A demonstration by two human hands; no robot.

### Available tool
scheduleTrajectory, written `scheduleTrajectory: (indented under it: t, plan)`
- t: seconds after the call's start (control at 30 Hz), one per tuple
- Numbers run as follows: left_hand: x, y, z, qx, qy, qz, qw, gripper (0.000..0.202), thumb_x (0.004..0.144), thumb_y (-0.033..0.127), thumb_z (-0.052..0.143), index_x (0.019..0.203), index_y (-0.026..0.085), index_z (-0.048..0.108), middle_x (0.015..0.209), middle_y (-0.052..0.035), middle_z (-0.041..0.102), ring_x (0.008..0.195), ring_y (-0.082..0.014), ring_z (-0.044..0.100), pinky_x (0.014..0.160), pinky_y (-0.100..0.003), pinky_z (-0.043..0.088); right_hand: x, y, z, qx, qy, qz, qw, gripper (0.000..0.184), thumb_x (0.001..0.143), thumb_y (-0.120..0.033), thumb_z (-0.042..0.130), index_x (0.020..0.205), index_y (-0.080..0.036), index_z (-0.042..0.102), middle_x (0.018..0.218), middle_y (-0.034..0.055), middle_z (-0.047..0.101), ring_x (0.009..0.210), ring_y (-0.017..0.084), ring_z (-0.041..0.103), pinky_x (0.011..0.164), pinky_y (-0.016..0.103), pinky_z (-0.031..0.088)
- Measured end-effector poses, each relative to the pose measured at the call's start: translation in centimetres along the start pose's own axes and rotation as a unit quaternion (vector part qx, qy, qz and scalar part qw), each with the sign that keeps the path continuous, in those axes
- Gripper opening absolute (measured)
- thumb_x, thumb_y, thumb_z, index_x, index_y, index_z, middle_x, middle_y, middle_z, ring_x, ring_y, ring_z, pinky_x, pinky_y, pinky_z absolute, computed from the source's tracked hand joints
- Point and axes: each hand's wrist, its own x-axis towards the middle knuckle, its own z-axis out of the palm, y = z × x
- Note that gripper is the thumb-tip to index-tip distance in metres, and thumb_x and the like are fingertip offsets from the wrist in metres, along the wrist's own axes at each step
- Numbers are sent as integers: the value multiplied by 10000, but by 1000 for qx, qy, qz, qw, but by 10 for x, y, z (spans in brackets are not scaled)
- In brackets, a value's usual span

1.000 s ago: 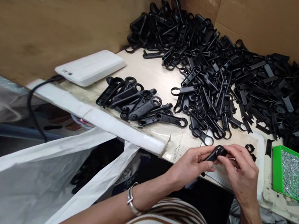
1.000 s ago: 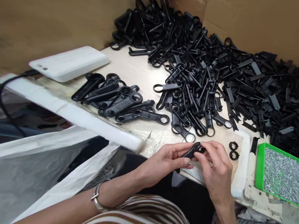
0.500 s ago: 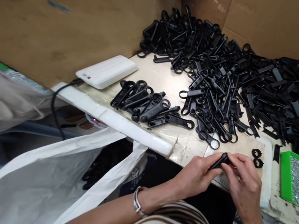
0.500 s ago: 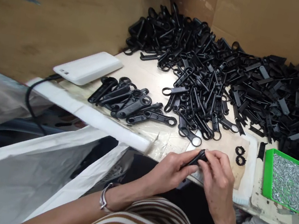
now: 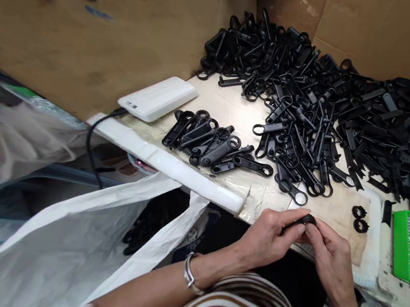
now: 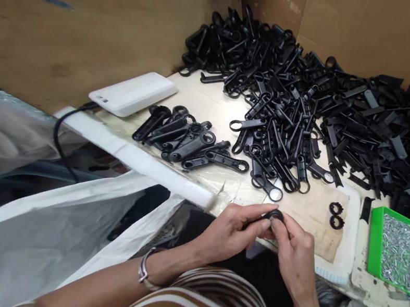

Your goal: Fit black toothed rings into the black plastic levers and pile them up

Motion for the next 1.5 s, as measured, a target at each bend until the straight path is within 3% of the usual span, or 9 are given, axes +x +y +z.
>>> scheduleTrajectory:
  t: [0.17,0.27,0.5,0.67,0.8,0.93,1.1,1.3,1.5]
  plan:
    - [-12,-3,-26,182,67,117,974,332,933,213,475,1207,167,656,830,-51,749,658,-132,667,651,-219,510,16,-5,9,-32,-49,-64,996,319,956,-400,496,1067,-195,713,809,27,739,733,190,707,710,310,594]
    - [-19,-3,-55,371,159,185,896,388,930,168,452,1282,197,613,865,-61,747,694,-153,669,661,-250,499,26,-4,6,-181,21,-141,973,291,954,-351,521,1148,-200,677,929,66,708,831,202,681,789,340,566]
    - [13,-19,-112,576,239,95,776,363,940,236,415,1180,242,687,1046,-113,686,932,-299,602,724,-417,444,38,-10,7,-448,4,-188,874,193,930,-124,497,947,-213,668,986,72,615,932,190,604,590,244,483]
    - [29,-14,-120,551,266,65,788,270,949,286,456,1109,303,673,1182,-67,643,1101,-342,537,891,-572,380,22,-10,-20,-429,23,-176,886,217,955,-126,454,1022,-189,650,1091,87,601,983,201,607,710,289,514]
    - [27,0,-85,523,275,198,782,242,949,280,514,1148,199,623,1252,-132,625,1183,-333,528,953,-544,403,6,-2,-44,-308,31,-171,935,197,970,-155,460,1040,-185,642,1075,78,607,927,169,623,814,304,519]
    - [26,11,-25,450,85,354,815,234,967,246,493,1159,147,582,1165,-138,650,1144,-252,558,937,-406,461,-6,3,-54,-204,33,-208,956,163,961,-161,501,1000,-204,654,1052,66,625,957,149,634,833,270,515]
    - [32,10,10,445,7,289,848,167,955,264,515,910,155,633,821,-54,617,764,-199,552,705,-336,450,-13,22,-71,-193,104,-171,961,163,956,-251,530,1013,-219,680,1080,75,655,977,178,651,845,304,530]
    - [29,10,3,134,-40,140,980,243,963,256,478,825,163,656,853,-41,593,799,-148,583,737,-261,451,-4,62,-85,-413,230,-67,879,480,972,-495,407,1155,-128,656,1098,172,674,1041,311,614,929,487,486]
    - [27,8,6,-145,-18,-18,989,261,873,361,586,748,149,675,951,-78,666,923,-200,606,858,-308,442,1,78,-87,-434,215,-103,868,614,958,-608,318,1113,-121,658,1061,161,690,994,309,626,896,453,497]
